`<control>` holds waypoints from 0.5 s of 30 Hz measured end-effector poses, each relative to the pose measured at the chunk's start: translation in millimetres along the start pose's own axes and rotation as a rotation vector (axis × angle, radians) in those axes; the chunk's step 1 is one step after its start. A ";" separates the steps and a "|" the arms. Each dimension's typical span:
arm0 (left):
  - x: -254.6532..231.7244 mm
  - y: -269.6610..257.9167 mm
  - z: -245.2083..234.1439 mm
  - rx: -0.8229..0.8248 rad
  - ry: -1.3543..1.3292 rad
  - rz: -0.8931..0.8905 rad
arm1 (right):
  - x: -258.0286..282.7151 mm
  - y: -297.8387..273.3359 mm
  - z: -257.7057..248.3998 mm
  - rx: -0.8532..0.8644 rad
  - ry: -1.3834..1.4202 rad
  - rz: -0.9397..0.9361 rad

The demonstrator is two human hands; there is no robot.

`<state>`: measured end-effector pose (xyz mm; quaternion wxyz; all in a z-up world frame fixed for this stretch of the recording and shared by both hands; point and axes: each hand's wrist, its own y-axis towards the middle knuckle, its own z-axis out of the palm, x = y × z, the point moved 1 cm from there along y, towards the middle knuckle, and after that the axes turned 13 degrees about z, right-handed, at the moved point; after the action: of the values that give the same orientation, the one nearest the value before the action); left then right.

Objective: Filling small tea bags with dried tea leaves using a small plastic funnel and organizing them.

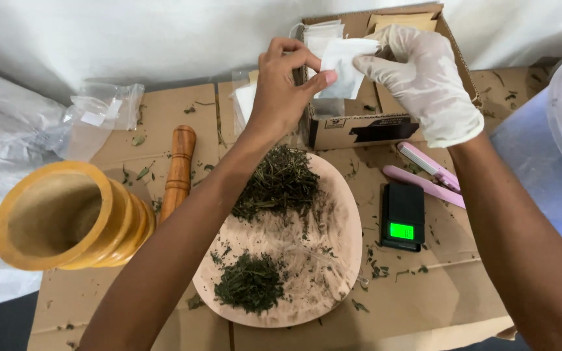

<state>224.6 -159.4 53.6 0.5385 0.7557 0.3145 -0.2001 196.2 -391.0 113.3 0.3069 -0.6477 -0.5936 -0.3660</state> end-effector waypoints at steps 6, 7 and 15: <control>10.9 9.0 11.8 0.059 0.068 -0.042 | -3.6 27.4 5.6 0.145 -0.004 0.035; 9.0 10.6 13.8 0.038 0.098 -0.041 | 1.2 23.3 7.8 0.187 -0.030 0.117; 23.4 12.2 29.7 0.050 0.257 0.023 | -16.4 25.3 29.4 0.231 -0.216 0.203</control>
<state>251.0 -184.0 36.9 0.4769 0.7919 0.3671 -0.1030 224.2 -378.1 84.5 0.3492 -0.7001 -0.5929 -0.1907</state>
